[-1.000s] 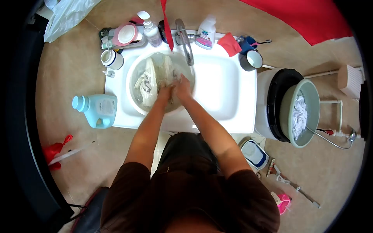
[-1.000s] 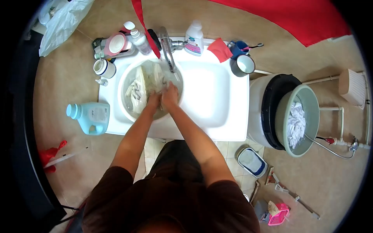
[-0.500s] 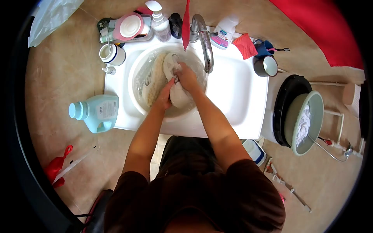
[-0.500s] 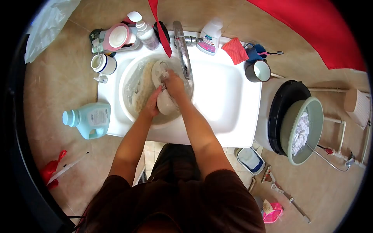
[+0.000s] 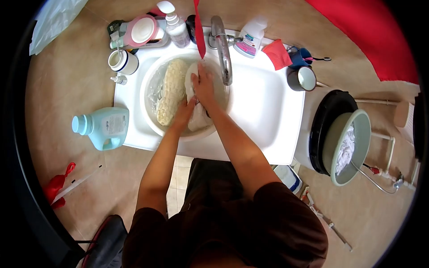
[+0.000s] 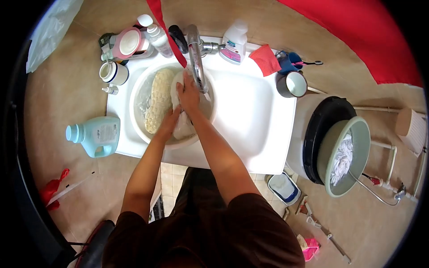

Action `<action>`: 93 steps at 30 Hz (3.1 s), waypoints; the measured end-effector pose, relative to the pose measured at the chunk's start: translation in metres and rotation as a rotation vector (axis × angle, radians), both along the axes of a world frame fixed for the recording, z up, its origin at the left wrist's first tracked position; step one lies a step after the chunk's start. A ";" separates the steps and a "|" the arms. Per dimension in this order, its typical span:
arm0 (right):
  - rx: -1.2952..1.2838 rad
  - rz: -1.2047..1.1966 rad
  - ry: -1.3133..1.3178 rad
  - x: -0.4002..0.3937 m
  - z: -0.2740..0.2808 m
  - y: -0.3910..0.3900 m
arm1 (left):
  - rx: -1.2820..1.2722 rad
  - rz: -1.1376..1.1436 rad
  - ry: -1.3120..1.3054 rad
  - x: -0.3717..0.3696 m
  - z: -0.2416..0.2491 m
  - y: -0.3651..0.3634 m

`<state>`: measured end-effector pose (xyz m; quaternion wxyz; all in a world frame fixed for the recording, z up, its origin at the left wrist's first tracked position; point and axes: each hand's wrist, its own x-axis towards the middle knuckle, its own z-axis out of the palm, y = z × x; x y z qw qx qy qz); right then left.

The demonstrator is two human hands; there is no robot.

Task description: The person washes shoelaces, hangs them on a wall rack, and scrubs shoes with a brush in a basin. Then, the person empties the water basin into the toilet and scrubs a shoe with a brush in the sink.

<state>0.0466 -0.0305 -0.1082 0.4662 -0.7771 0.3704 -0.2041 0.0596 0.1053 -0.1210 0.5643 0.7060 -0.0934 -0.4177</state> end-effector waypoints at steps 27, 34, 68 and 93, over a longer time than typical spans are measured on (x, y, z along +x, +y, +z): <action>0.100 0.181 0.576 -0.035 0.040 0.018 | 0.026 0.305 0.159 -0.005 -0.034 -0.034; 0.902 -0.119 0.232 -0.031 -0.050 -0.010 | 0.433 -0.276 -0.325 -0.002 0.067 -0.008; -0.105 0.457 0.239 -0.054 0.093 -0.008 | 0.093 0.189 0.452 0.010 0.011 0.013; -0.626 0.539 0.185 -0.039 0.059 -0.025 | -0.019 -0.065 0.128 0.004 0.040 0.036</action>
